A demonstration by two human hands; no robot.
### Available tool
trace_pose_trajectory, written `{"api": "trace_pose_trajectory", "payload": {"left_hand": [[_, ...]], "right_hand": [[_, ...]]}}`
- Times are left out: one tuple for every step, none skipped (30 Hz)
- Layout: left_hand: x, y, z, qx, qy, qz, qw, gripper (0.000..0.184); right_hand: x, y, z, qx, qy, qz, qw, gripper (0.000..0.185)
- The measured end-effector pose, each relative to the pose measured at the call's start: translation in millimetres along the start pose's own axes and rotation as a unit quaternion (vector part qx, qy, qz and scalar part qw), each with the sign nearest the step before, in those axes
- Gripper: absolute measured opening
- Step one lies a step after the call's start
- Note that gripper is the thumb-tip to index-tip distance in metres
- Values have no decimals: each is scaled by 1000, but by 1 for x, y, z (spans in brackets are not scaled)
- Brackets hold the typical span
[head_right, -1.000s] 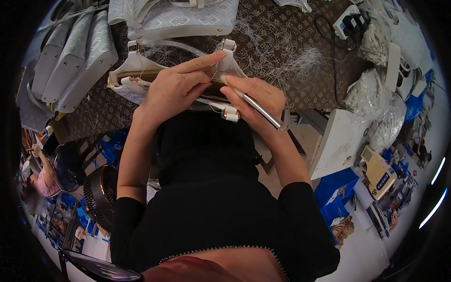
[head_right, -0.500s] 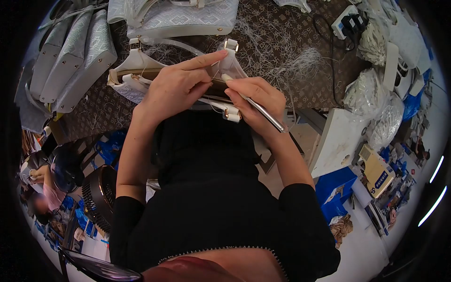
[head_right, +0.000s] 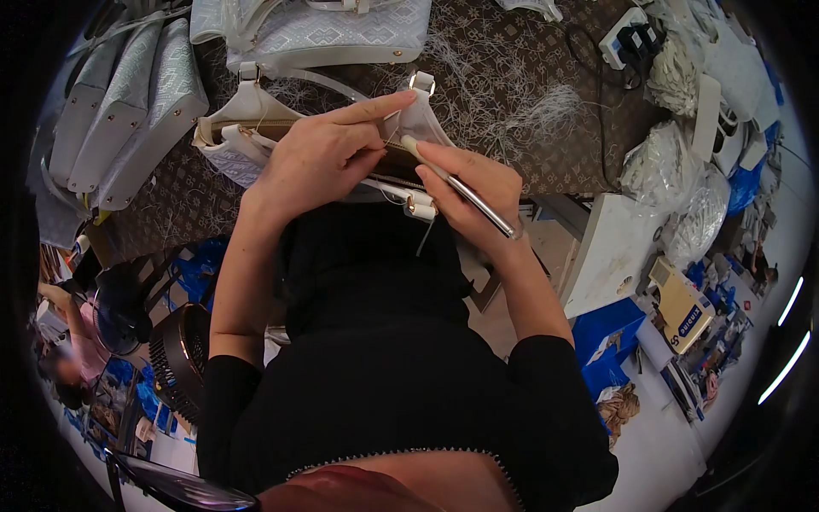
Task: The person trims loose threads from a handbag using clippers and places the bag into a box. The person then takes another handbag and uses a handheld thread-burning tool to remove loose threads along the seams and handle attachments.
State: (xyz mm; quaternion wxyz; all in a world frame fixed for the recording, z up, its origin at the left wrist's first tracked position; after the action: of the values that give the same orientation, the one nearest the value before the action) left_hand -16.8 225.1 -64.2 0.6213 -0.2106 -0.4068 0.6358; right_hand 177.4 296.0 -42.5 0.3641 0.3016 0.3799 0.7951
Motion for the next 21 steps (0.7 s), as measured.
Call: {"api": "trace_pose_trajectory", "payload": {"left_hand": [[0, 0, 0, -1, 1, 0, 1000, 14], [0, 0, 0, -1, 3, 1, 1000, 14], [0, 1, 0, -1, 4, 4, 1000, 14], [0, 1, 0, -2, 5, 4, 1000, 14], [0, 1, 0, -5, 0, 1, 1000, 14], [0, 2, -1, -8, -5, -2, 1000, 14], [-1, 2, 0, -9, -5, -2, 1000, 14], [-1, 2, 0, -9, -4, -1, 1000, 14], [0, 1, 0, -10, -3, -1, 1000, 14], [0, 1, 0, -10, -3, -1, 1000, 14], [0, 1, 0, -11, -3, 0, 1000, 14], [0, 1, 0, -12, -2, 1, 1000, 14], [0, 1, 0, -12, -3, 1, 1000, 14], [-1, 1, 0, -13, -4, 3, 1000, 13], [-1, 1, 0, -14, -4, 5, 1000, 13], [-1, 1, 0, -14, -5, 6, 1000, 13], [-1, 0, 0, -10, -1, 7, 1000, 13], [-1, 0, 0, -7, 3, 8, 1000, 13], [-1, 0, 0, -7, 3, 8, 1000, 13], [-1, 0, 0, -7, 3, 7, 1000, 13], [-1, -1, 0, -7, 3, 5, 1000, 12]], "right_hand": [[1, -2, -1, -1, -1, -1, 1000, 26], [2, -3, -2, 8, -7, 28, 1000, 26], [2, -4, -3, 18, -12, 57, 998, 26], [1, -5, -3, 17, -12, 56, 998, 26], [1, -5, -3, 12, -13, 58, 998, 26], [1, -6, -3, 7, -13, 61, 998, 26], [1, -5, -4, 7, -13, 60, 998, 26], [1, -4, -4, 8, -15, 73, 997, 26], [2, -4, -4, 9, -18, 86, 996, 25], [2, -4, -4, 8, -18, 86, 996, 25], [1, -5, -4, 8, -16, 80, 997, 25], [0, -5, -4, 8, -15, 75, 997, 25], [0, -5, -4, 8, -15, 75, 997, 25], [0, -4, -4, 0, -16, 77, 997, 25], [0, -3, -4, -7, -16, 80, 997, 25], [1, -3, -4, -7, -16, 80, 997, 25], [1, -2, -4, -14, -14, 81, 997, 25], [1, -1, -3, -21, -13, 82, 996, 25], [1, -1, -4, -21, -13, 82, 996, 25], [0, -1, -4, -19, -14, 76, 997, 25], [0, -1, -4, -17, -15, 69, 997, 25]]}}
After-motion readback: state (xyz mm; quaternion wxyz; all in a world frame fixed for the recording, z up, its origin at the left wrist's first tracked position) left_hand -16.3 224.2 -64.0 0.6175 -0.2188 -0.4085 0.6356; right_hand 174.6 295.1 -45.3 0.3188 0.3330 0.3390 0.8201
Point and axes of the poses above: each hand's wrist, its own x-axis towards the middle knuckle, its own z-axis out of the back of the hand, y = z × x, the point moved 1 cm from there along x, towards the middle knuckle, and after that the axes turned 14 degrees about -y, right-handed, at the moved point
